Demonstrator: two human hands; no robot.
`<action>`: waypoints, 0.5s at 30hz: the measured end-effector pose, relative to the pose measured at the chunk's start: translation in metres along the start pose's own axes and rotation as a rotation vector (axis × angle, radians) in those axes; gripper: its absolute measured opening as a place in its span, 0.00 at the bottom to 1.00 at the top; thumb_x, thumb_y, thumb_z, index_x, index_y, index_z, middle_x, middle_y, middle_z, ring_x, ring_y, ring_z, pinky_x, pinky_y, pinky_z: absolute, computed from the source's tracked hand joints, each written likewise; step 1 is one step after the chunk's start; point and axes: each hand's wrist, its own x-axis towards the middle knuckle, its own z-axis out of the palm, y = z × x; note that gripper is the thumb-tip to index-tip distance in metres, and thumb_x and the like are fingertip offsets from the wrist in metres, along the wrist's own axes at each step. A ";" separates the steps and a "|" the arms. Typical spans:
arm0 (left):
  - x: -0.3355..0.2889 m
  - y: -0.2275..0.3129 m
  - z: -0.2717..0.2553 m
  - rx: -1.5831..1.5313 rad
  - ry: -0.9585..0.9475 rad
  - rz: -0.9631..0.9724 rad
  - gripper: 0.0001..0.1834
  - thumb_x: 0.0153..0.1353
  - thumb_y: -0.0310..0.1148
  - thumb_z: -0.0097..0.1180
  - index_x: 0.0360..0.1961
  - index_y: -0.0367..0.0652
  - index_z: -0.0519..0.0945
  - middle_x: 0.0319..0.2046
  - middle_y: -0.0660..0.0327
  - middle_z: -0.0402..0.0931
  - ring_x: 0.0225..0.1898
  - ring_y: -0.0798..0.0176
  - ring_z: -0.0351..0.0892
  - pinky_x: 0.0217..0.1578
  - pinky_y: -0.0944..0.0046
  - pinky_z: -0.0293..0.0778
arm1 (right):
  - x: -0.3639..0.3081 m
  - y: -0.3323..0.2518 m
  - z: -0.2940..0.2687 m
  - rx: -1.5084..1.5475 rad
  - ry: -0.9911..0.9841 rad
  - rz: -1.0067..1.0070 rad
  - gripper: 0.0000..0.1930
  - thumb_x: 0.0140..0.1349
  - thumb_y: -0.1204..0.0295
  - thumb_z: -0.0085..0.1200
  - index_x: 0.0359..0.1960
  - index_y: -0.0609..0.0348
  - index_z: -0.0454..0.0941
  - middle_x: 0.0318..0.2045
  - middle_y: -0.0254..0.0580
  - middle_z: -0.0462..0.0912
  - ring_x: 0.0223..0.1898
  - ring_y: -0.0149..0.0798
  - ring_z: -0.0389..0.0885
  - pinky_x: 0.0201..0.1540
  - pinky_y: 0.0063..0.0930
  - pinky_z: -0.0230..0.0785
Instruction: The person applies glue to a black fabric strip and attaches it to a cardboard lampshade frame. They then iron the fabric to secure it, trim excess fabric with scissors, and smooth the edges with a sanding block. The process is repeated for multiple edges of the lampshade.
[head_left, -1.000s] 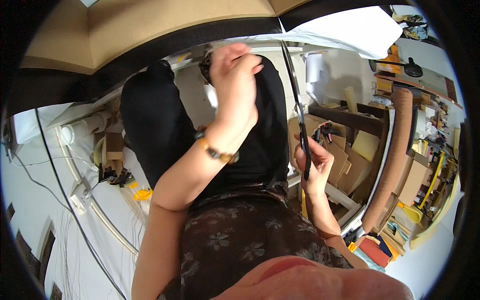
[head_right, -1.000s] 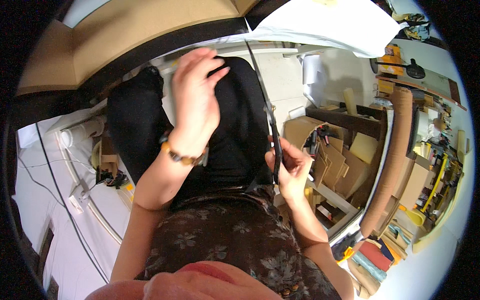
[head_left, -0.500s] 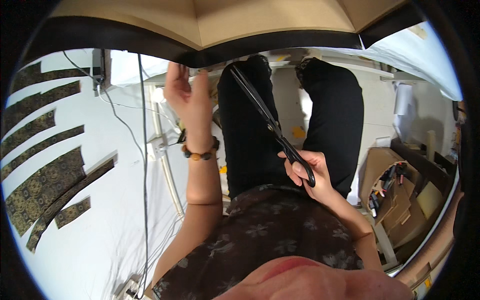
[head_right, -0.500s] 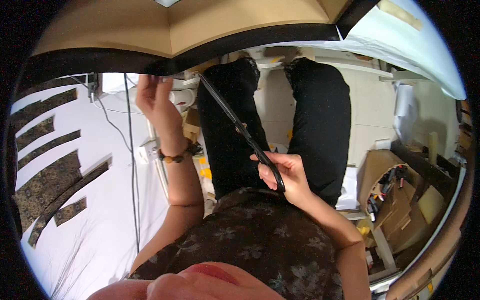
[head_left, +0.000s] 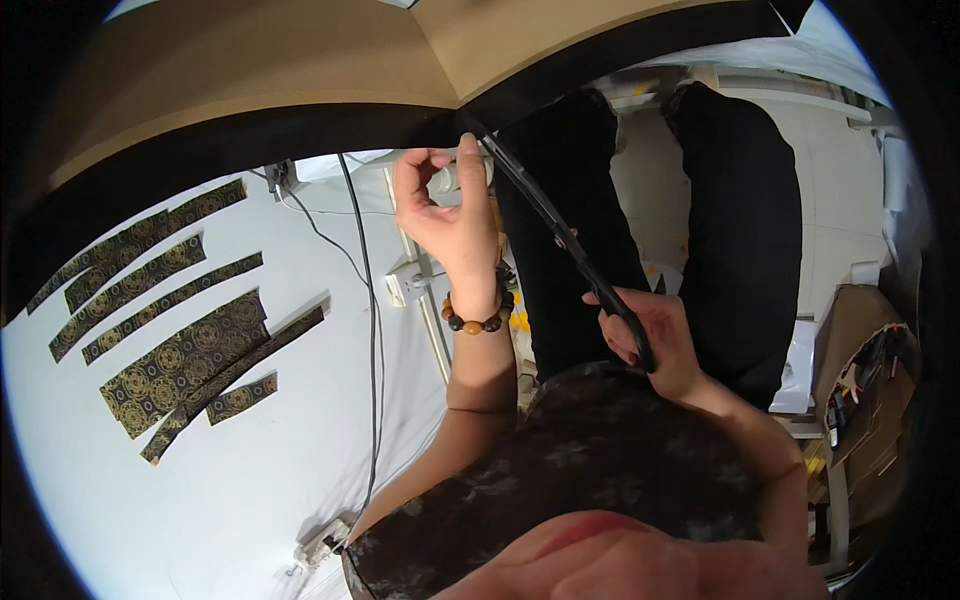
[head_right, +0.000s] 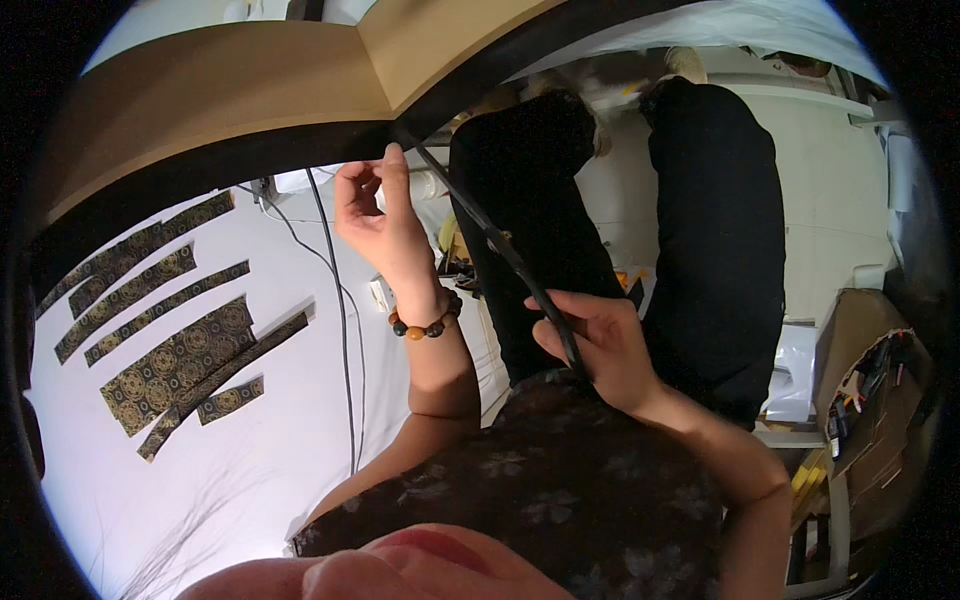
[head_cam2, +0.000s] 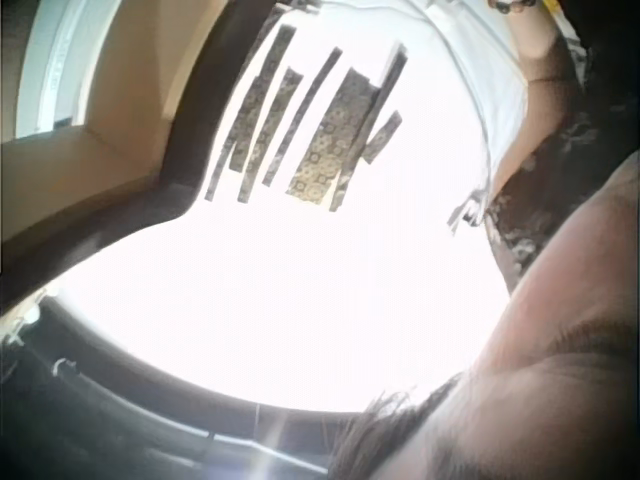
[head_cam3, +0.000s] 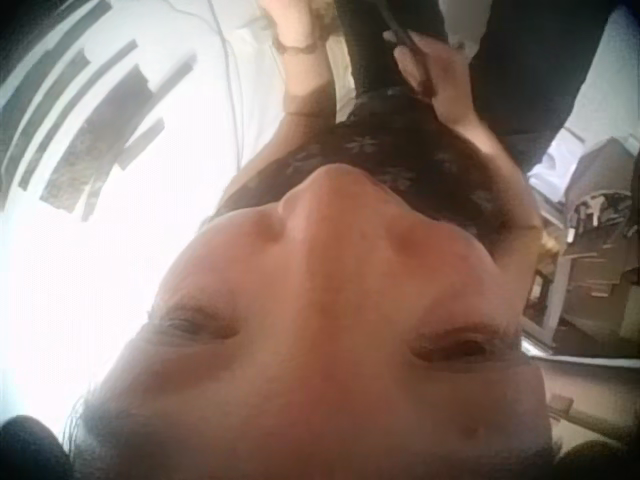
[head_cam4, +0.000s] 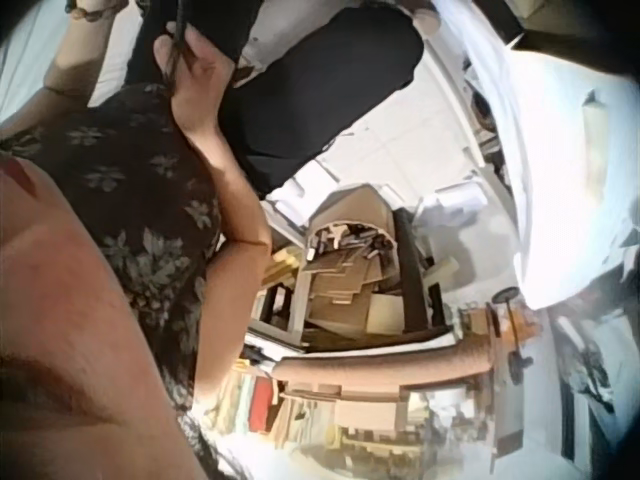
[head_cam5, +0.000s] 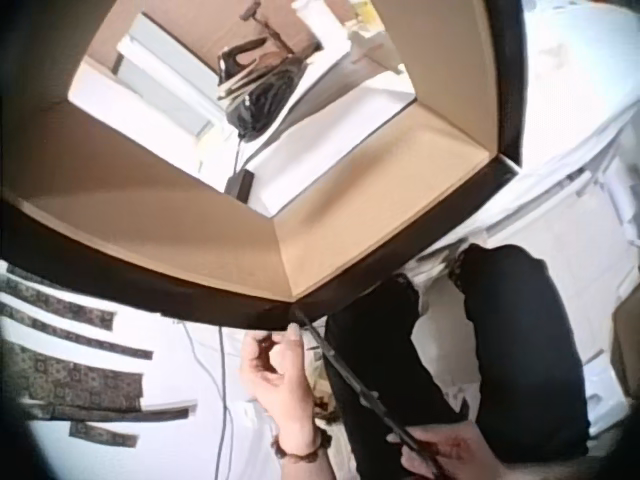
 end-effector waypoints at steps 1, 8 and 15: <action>0.001 -0.003 0.001 0.080 0.014 0.048 0.08 0.57 0.23 0.65 0.32 0.36 0.76 0.26 0.66 0.74 0.33 0.72 0.68 0.38 0.71 0.66 | 0.004 -0.004 0.005 -0.067 0.006 0.008 0.16 0.71 0.72 0.49 0.53 0.74 0.75 0.18 0.26 0.68 0.19 0.20 0.63 0.26 0.14 0.60; 0.002 -0.004 0.000 0.180 0.028 0.125 0.07 0.58 0.25 0.68 0.26 0.35 0.82 0.22 0.67 0.77 0.26 0.75 0.70 0.37 0.73 0.67 | 0.014 -0.003 0.023 0.050 0.037 0.132 0.20 0.74 0.64 0.48 0.53 0.74 0.74 0.21 0.29 0.70 0.17 0.20 0.63 0.22 0.14 0.56; 0.001 -0.006 0.001 0.137 0.001 0.088 0.06 0.58 0.23 0.66 0.27 0.35 0.82 0.22 0.67 0.75 0.27 0.75 0.69 0.34 0.73 0.66 | 0.013 -0.016 0.038 0.130 0.051 0.202 0.19 0.74 0.61 0.50 0.44 0.70 0.75 0.22 0.30 0.72 0.18 0.20 0.66 0.20 0.15 0.55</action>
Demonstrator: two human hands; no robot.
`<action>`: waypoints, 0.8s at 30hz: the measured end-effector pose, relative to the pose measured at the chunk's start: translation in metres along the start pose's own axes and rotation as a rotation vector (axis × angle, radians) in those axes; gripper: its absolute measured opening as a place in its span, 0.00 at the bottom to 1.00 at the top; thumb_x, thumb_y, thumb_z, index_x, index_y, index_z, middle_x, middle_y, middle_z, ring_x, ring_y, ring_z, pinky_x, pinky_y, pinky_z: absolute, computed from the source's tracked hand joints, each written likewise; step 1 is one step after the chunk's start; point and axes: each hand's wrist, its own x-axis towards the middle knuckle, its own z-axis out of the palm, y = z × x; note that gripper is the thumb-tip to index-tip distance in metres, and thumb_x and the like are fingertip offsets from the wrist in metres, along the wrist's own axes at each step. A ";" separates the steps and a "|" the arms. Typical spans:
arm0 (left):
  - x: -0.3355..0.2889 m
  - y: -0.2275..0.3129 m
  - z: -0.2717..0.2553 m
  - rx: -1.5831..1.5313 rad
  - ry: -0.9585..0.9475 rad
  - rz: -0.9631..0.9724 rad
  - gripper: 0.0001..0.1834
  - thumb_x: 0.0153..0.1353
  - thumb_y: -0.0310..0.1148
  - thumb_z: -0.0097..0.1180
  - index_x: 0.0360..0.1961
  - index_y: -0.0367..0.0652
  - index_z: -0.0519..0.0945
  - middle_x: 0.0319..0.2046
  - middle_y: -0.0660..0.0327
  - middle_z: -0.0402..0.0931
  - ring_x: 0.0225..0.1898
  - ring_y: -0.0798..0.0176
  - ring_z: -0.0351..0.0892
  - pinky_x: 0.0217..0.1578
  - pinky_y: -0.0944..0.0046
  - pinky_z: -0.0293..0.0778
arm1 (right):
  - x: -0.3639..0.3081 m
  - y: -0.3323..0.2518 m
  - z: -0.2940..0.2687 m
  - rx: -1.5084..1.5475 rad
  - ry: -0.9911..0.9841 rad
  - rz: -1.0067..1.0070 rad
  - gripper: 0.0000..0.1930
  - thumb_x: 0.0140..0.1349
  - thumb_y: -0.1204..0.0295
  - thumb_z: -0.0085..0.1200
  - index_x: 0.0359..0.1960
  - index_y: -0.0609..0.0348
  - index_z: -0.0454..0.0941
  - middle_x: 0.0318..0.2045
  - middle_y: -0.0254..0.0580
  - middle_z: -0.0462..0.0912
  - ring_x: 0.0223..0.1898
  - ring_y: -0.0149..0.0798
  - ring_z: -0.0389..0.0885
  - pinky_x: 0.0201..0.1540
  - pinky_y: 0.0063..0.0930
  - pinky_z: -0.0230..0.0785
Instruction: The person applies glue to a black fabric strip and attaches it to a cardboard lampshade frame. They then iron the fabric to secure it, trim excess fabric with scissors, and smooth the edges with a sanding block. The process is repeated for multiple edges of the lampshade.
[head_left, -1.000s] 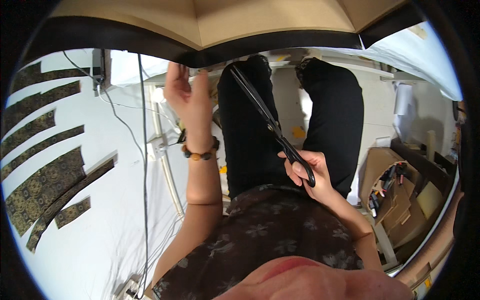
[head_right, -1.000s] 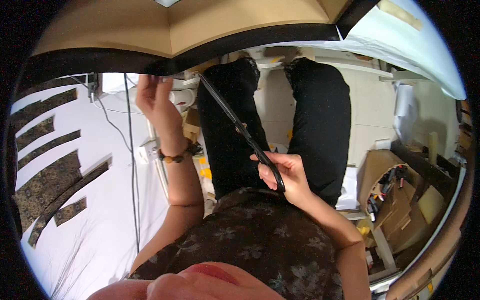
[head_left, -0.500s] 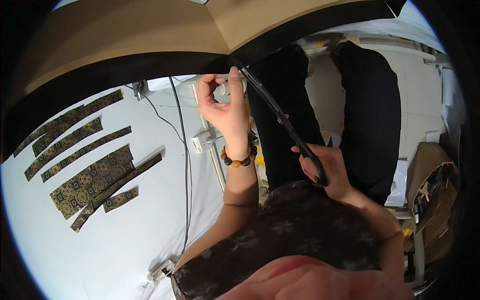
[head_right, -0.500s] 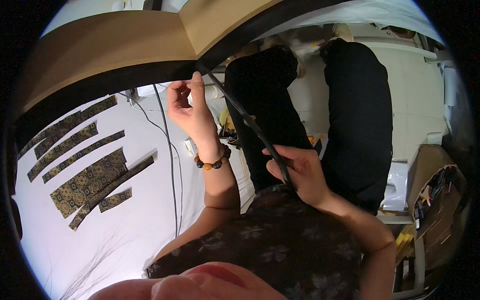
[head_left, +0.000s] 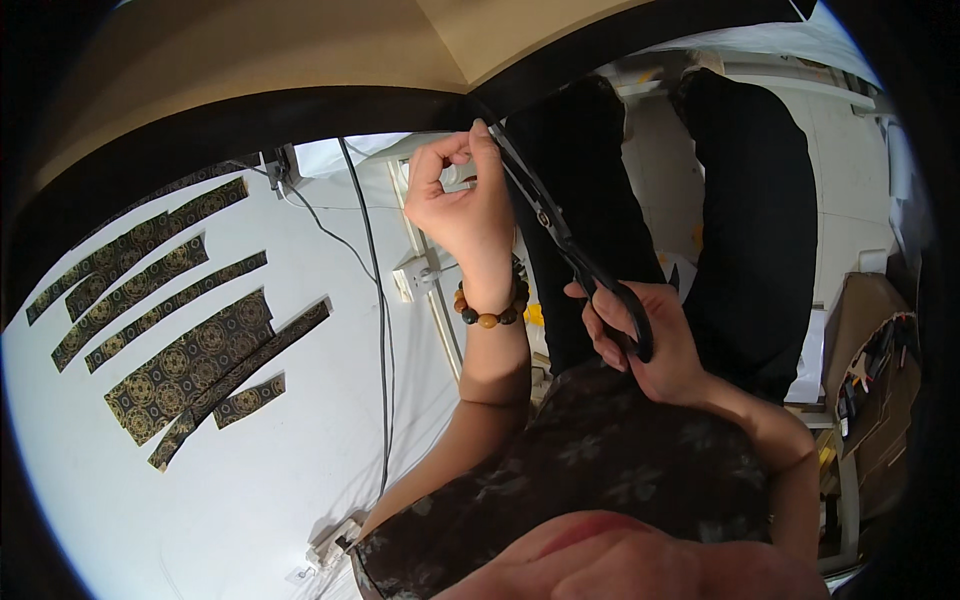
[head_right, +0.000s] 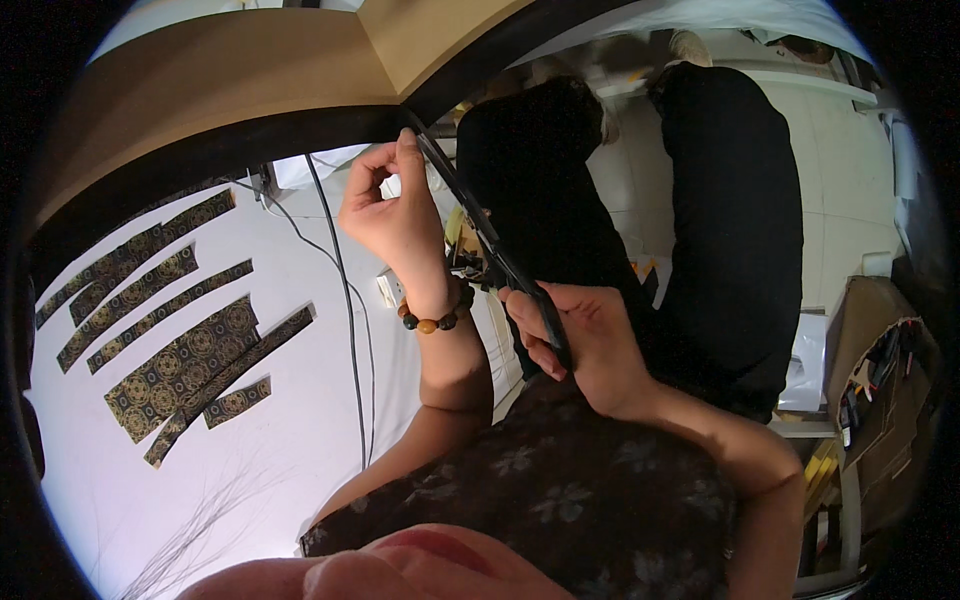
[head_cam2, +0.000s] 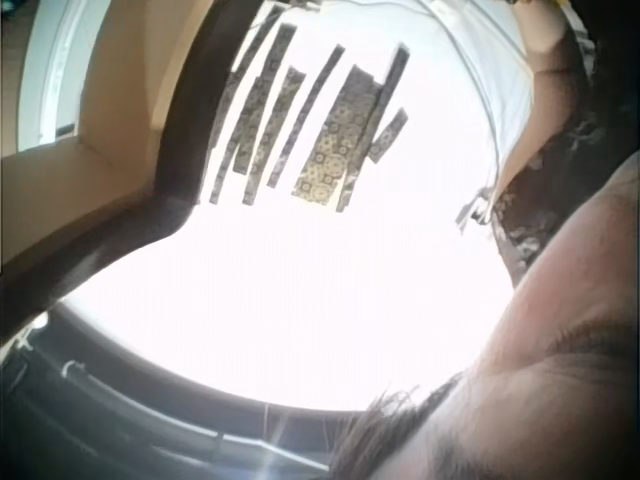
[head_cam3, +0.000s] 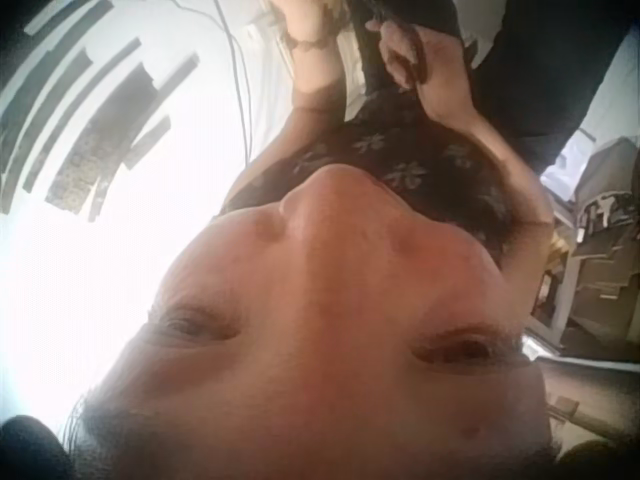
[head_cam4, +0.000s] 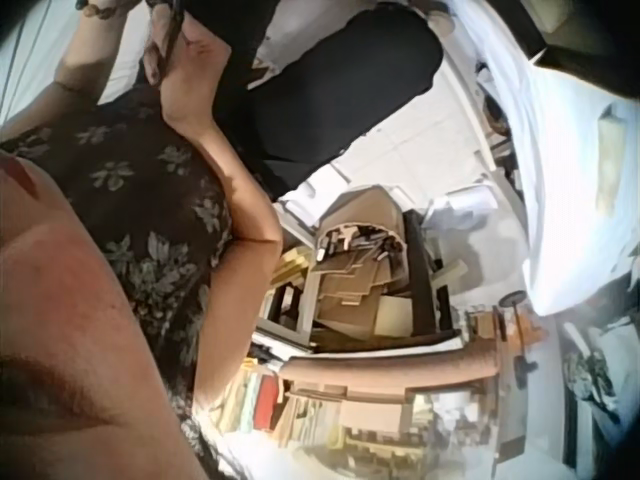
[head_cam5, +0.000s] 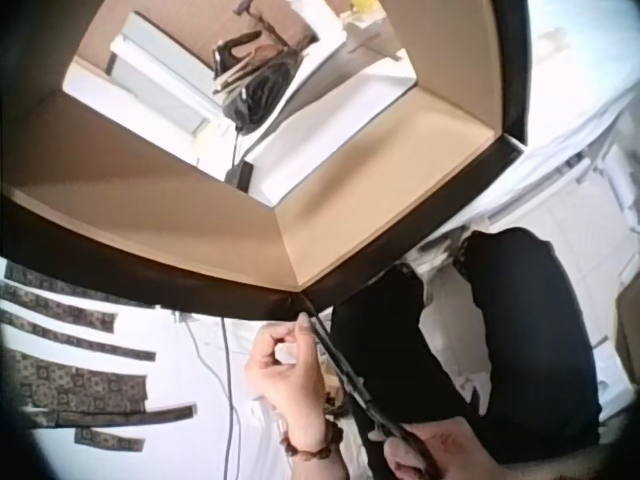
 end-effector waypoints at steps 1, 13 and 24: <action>0.000 0.001 0.000 -0.023 0.002 -0.019 0.06 0.57 0.22 0.66 0.26 0.35 0.81 0.22 0.66 0.74 0.27 0.73 0.69 0.34 0.72 0.67 | -0.001 -0.005 0.005 0.008 0.024 0.020 0.16 0.73 0.62 0.50 0.37 0.66 0.76 0.20 0.28 0.70 0.18 0.19 0.65 0.20 0.15 0.55; 0.007 0.003 -0.006 0.001 0.000 0.057 0.06 0.58 0.23 0.67 0.27 0.32 0.83 0.21 0.67 0.77 0.25 0.76 0.69 0.32 0.74 0.67 | -0.011 -0.020 0.025 -0.029 0.124 0.096 0.22 0.72 0.57 0.53 0.47 0.71 0.78 0.21 0.34 0.75 0.14 0.22 0.68 0.15 0.17 0.56; 0.007 0.009 -0.007 -0.036 -0.039 -0.011 0.06 0.57 0.24 0.67 0.27 0.31 0.84 0.21 0.66 0.79 0.25 0.77 0.70 0.31 0.75 0.67 | -0.015 -0.028 0.038 0.056 0.162 0.100 0.21 0.71 0.58 0.55 0.44 0.70 0.80 0.20 0.34 0.75 0.12 0.23 0.67 0.13 0.17 0.53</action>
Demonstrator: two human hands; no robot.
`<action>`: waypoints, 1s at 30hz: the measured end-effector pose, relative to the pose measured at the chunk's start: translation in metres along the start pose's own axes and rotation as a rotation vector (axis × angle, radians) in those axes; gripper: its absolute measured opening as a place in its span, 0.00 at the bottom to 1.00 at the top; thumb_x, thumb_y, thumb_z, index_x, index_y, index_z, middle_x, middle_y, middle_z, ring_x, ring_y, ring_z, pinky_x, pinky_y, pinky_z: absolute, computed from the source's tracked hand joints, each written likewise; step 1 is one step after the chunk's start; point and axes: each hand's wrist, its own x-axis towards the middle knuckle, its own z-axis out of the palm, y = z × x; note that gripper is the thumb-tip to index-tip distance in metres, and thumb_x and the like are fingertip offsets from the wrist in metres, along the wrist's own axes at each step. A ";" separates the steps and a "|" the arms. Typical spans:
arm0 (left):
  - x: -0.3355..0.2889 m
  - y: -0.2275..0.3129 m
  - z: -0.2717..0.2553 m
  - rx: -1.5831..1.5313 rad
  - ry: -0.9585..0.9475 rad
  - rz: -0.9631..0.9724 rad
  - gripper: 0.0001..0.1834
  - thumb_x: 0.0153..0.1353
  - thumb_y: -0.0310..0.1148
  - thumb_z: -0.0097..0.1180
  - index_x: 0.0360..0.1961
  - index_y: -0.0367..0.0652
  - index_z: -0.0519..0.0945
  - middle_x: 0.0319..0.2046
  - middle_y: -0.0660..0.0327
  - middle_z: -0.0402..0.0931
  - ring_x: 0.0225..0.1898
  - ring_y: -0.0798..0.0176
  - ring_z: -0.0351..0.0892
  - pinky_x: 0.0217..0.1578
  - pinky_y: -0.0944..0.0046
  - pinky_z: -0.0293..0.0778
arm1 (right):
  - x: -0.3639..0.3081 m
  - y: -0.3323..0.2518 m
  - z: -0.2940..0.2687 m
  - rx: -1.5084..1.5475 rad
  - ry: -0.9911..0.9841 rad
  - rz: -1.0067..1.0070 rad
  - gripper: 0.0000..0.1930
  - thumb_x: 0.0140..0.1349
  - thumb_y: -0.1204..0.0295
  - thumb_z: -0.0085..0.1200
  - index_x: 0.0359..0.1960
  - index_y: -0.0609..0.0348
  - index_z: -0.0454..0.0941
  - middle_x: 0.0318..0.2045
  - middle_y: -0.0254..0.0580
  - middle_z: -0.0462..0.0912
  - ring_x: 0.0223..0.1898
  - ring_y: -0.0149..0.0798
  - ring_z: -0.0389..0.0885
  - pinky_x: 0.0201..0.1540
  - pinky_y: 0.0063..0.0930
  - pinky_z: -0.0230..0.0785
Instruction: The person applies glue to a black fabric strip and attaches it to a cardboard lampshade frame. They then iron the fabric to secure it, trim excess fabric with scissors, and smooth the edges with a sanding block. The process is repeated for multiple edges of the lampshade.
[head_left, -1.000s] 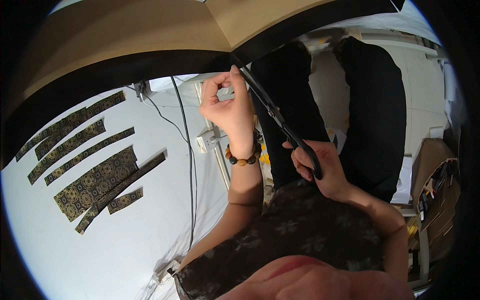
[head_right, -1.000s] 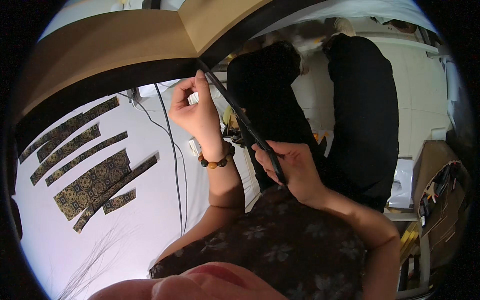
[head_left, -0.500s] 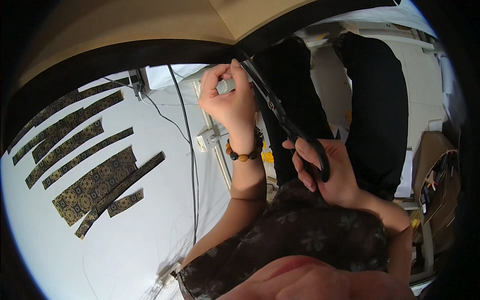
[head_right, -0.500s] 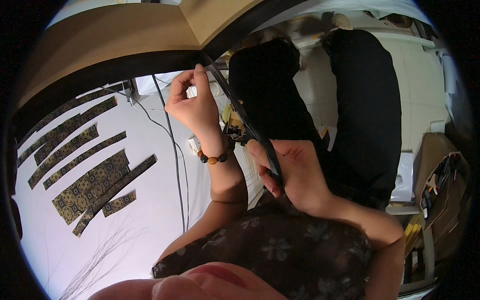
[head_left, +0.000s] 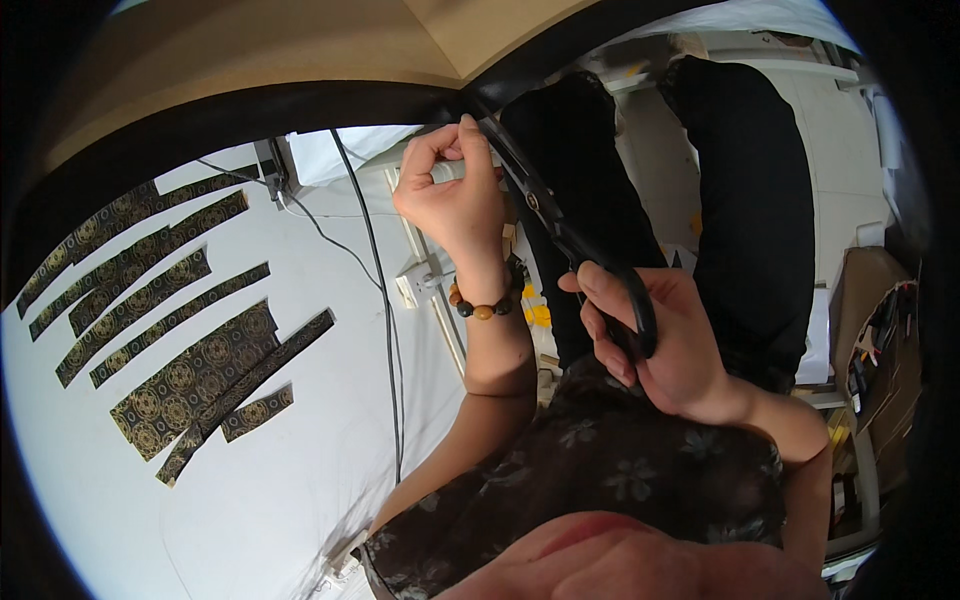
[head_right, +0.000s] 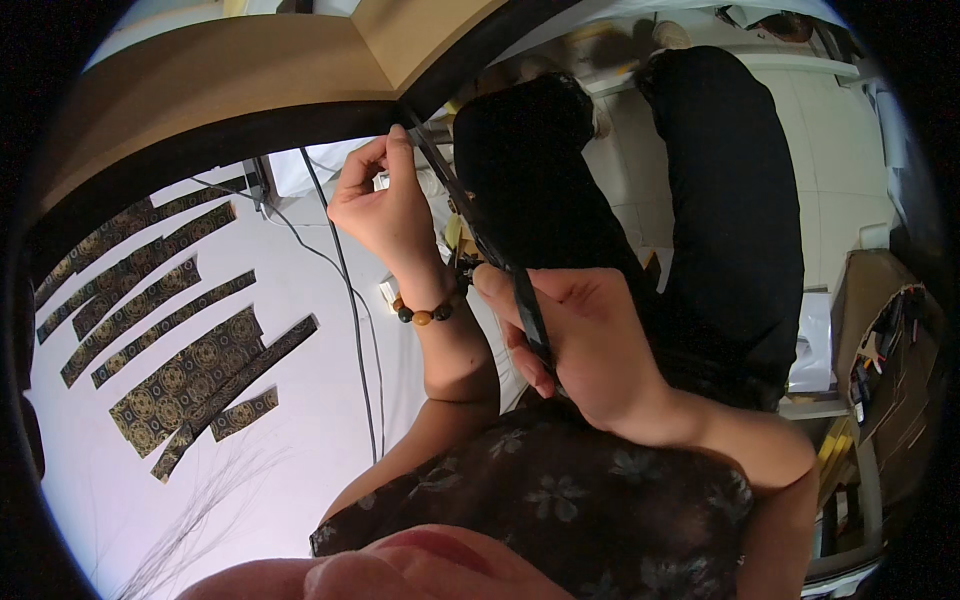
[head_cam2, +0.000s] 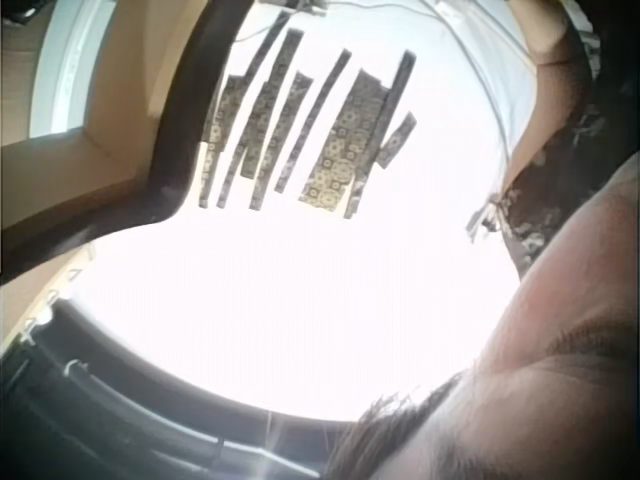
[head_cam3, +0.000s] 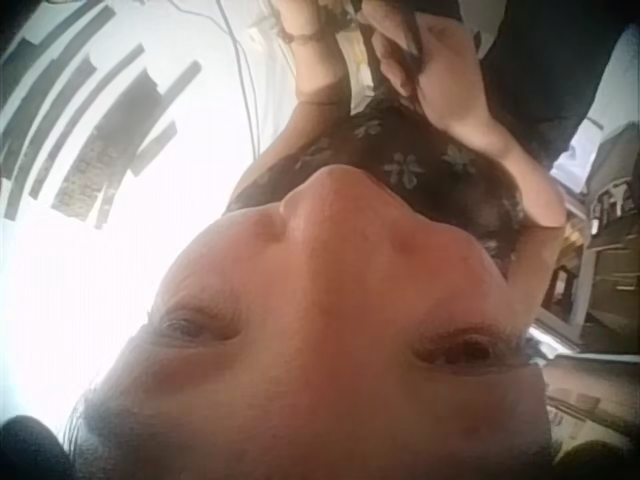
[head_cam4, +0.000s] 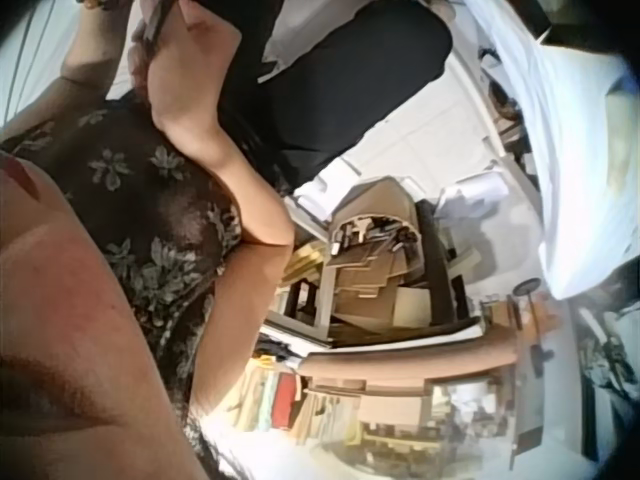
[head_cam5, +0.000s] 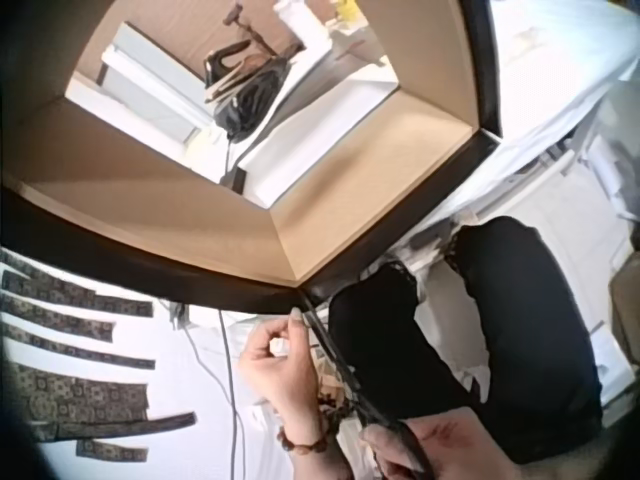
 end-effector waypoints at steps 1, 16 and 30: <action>0.000 0.003 0.000 -0.003 -0.002 -0.010 0.06 0.57 0.24 0.67 0.27 0.31 0.84 0.21 0.66 0.79 0.25 0.77 0.70 0.31 0.75 0.67 | 0.000 0.000 0.000 0.005 -0.002 -0.006 0.21 0.71 0.59 0.55 0.44 0.70 0.80 0.20 0.34 0.75 0.12 0.23 0.67 0.13 0.17 0.53; -0.001 0.006 -0.001 -0.036 0.001 -0.029 0.05 0.58 0.24 0.67 0.28 0.32 0.84 0.21 0.66 0.77 0.25 0.77 0.70 0.30 0.75 0.67 | 0.004 0.011 -0.004 -0.045 -0.023 -0.124 0.21 0.71 0.60 0.56 0.44 0.73 0.79 0.18 0.32 0.73 0.12 0.21 0.64 0.13 0.16 0.52; 0.000 0.000 -0.001 -0.017 0.007 0.007 0.06 0.58 0.25 0.67 0.29 0.30 0.85 0.22 0.65 0.80 0.25 0.76 0.71 0.31 0.75 0.67 | 0.004 0.009 -0.007 -0.086 -0.003 -0.088 0.20 0.71 0.61 0.55 0.46 0.73 0.79 0.18 0.32 0.71 0.12 0.20 0.63 0.14 0.16 0.50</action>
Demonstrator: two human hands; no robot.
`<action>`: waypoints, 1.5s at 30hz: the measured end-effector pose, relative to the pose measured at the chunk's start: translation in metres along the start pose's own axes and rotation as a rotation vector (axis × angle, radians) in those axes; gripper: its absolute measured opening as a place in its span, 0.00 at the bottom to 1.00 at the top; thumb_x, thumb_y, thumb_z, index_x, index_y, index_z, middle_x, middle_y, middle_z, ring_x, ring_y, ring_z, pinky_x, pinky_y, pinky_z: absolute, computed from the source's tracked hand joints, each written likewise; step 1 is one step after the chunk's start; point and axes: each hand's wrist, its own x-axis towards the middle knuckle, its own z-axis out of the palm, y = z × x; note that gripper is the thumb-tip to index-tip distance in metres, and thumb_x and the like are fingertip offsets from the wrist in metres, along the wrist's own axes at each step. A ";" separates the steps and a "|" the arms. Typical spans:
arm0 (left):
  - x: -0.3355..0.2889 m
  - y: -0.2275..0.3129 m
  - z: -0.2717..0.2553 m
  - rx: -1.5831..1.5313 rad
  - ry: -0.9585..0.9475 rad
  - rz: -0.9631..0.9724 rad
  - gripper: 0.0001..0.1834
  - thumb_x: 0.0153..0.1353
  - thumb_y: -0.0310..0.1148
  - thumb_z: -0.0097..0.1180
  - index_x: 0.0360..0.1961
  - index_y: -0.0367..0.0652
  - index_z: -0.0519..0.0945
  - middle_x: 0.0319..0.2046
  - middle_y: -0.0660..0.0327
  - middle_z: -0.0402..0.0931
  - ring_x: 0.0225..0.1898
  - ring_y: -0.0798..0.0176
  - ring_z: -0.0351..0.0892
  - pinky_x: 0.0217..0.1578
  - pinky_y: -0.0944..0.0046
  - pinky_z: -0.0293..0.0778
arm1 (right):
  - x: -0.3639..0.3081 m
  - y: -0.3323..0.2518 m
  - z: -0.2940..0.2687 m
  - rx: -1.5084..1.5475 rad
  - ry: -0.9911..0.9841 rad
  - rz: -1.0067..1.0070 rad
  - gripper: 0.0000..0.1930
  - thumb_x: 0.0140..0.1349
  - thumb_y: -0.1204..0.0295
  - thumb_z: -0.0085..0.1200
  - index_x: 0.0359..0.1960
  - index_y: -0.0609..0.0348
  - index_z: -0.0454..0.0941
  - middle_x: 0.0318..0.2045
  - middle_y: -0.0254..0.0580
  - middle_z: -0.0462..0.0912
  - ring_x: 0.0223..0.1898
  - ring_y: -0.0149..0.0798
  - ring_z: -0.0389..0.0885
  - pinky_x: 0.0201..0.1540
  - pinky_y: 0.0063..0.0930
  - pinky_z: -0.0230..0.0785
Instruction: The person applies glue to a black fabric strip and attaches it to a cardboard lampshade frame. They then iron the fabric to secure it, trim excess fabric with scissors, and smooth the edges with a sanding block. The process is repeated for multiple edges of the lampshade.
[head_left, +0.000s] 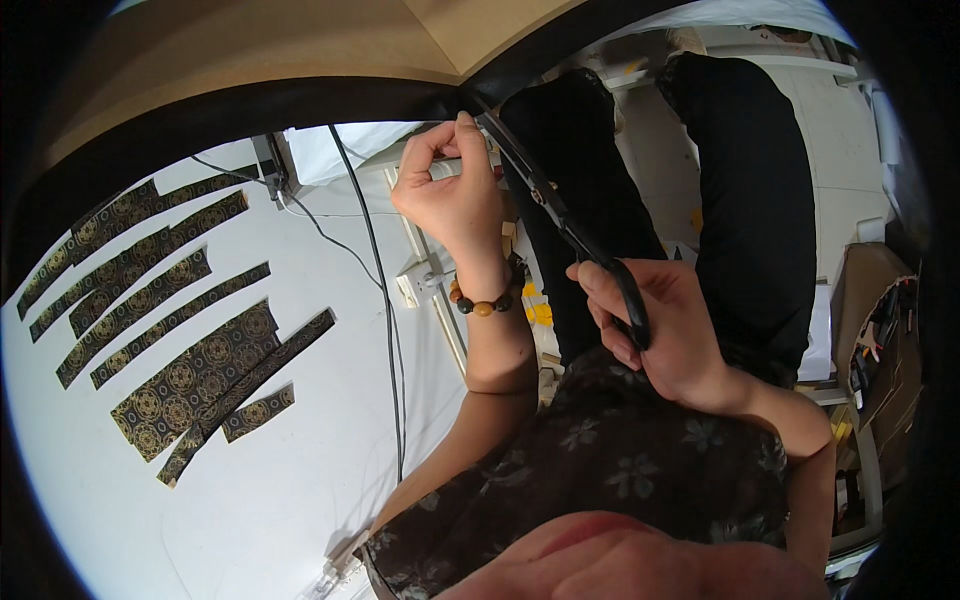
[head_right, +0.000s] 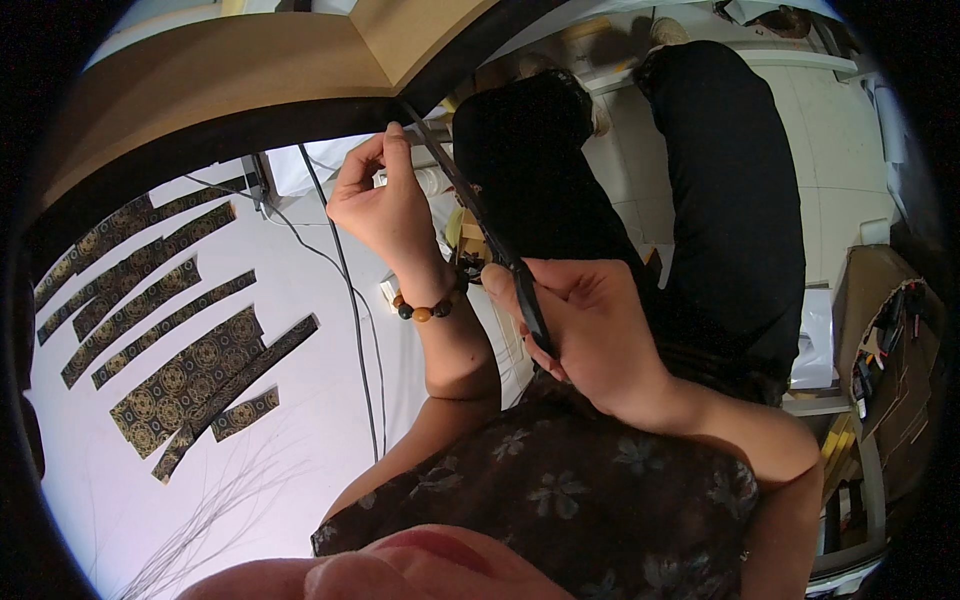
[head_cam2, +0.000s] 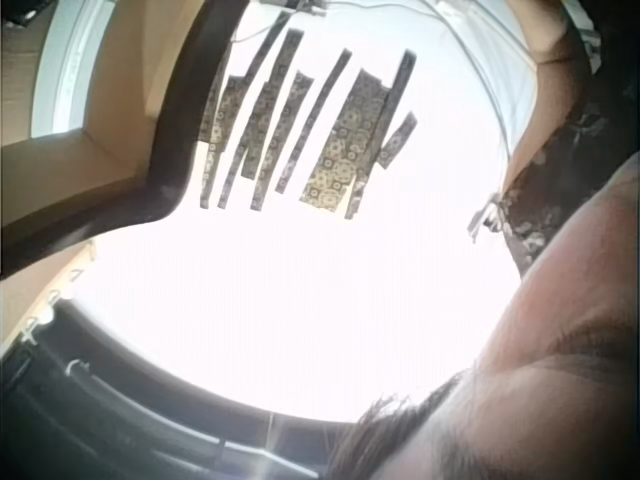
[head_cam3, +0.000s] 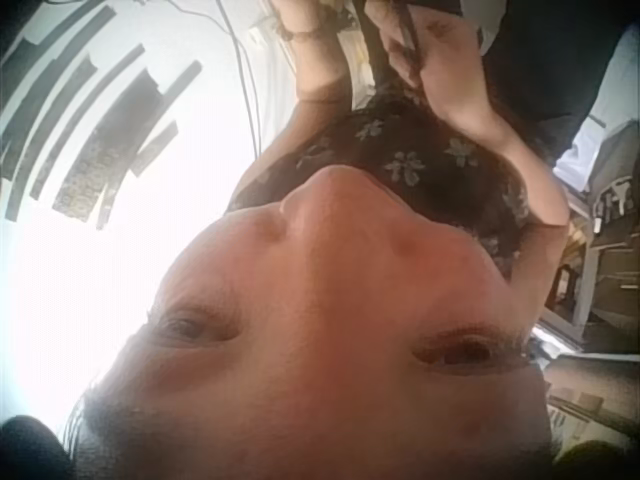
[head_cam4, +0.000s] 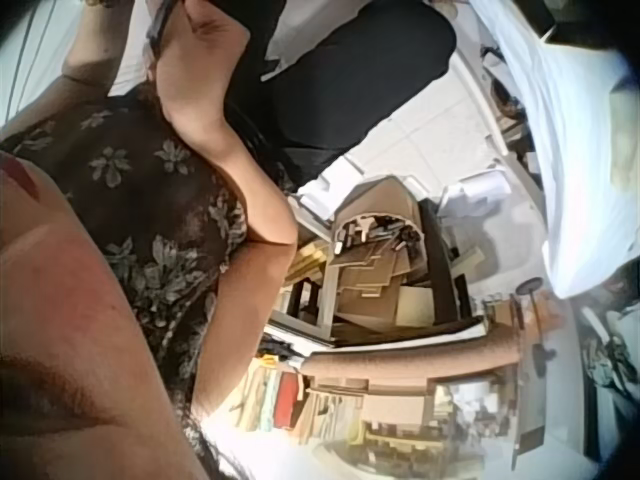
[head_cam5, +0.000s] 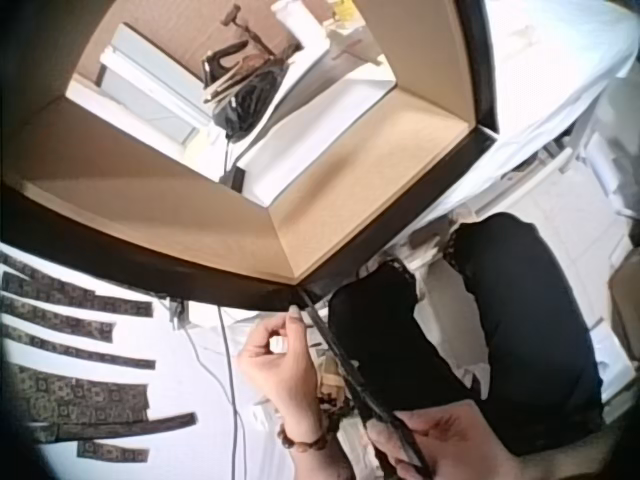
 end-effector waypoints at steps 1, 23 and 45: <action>0.000 0.001 0.000 0.004 0.000 0.001 0.06 0.58 0.25 0.67 0.29 0.30 0.85 0.22 0.65 0.80 0.25 0.76 0.71 0.31 0.75 0.67 | 0.000 0.000 0.000 0.003 -0.002 -0.002 0.20 0.71 0.61 0.55 0.46 0.73 0.79 0.18 0.32 0.71 0.12 0.20 0.62 0.14 0.16 0.50; 0.000 0.003 0.001 -0.007 -0.002 -0.001 0.05 0.57 0.24 0.66 0.28 0.30 0.85 0.21 0.65 0.80 0.25 0.76 0.71 0.32 0.74 0.67 | 0.000 0.003 0.002 -0.010 -0.013 -0.056 0.16 0.72 0.65 0.54 0.44 0.72 0.80 0.17 0.28 0.69 0.12 0.18 0.61 0.14 0.15 0.49; 0.000 0.001 0.000 -0.015 -0.006 0.017 0.05 0.58 0.24 0.67 0.29 0.30 0.85 0.22 0.64 0.80 0.25 0.76 0.71 0.31 0.74 0.67 | 0.000 0.009 0.004 0.027 -0.003 -0.074 0.07 0.71 0.74 0.53 0.38 0.62 0.83 0.19 0.23 0.73 0.17 0.14 0.63 0.19 0.12 0.50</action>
